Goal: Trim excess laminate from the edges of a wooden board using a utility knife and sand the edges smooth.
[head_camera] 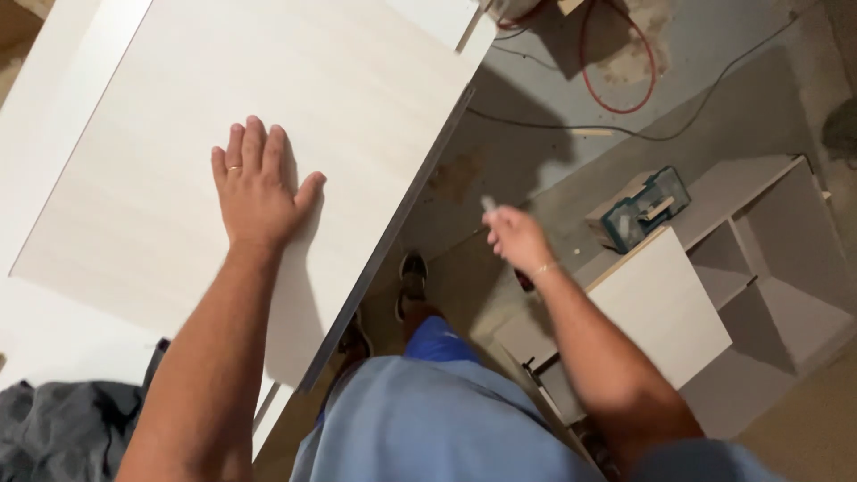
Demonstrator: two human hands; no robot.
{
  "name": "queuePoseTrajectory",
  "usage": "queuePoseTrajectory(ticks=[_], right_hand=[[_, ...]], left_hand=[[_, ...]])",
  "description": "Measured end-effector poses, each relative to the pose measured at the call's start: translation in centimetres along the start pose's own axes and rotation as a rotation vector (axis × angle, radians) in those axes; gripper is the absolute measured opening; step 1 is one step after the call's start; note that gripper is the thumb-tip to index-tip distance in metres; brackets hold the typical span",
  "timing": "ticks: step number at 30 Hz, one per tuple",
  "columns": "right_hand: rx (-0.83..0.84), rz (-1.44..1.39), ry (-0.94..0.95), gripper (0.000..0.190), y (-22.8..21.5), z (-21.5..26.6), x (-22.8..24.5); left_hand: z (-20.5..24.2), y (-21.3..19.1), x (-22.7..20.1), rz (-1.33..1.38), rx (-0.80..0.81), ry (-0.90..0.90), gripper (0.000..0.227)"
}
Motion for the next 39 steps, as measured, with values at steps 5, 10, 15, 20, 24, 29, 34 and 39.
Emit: queuePoseTrajectory(ticks=[5,10,15,20,24,29,34,39], right_hand=[[-0.146,-0.220,-0.196,0.032,-6.9,-2.0,11.2],[-0.079,-0.079,-0.258,0.023,-10.0,-3.6,19.2],[-0.046,0.245,-0.298,0.021,-12.4,-3.2,24.4],[-0.056,0.581,-0.369,0.029,-12.9,-5.1,25.2],[-0.006,0.616,-0.337,0.030,-13.1,-5.8,25.4],[-0.037,0.662,-0.390,0.031,-13.3,-6.1,25.5],[-0.036,0.673,-0.409,0.034,-13.2,-6.2,25.3],[-0.066,0.694,-0.457,0.035,-12.9,-7.5,24.4]], left_hand=[[-1.9,0.8,0.2,-0.065,-0.056,0.003,0.082],[-1.5,1.7,1.0,-0.041,-0.073,0.041,0.085],[-1.9,1.2,0.8,-0.037,-0.120,0.084,0.081],[-1.8,1.0,0.5,-0.030,-0.105,0.046,0.082],[-1.6,1.3,0.7,-0.017,-0.091,0.032,0.083],[-1.5,1.3,0.7,-0.017,-0.098,0.033,0.083],[-1.5,1.4,0.9,-0.034,-0.120,0.067,0.081],[-1.6,1.2,0.7,-0.035,-0.119,0.067,0.082]])
Point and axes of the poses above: each hand's wrist, its own z-axis away from the middle knuckle, its own y-axis out of the palm, x = y × z, the point moved 2 cm from there along -z, towards the middle knuckle, and after that the axes turned 15 degrees about y, right-handed, at the moved point
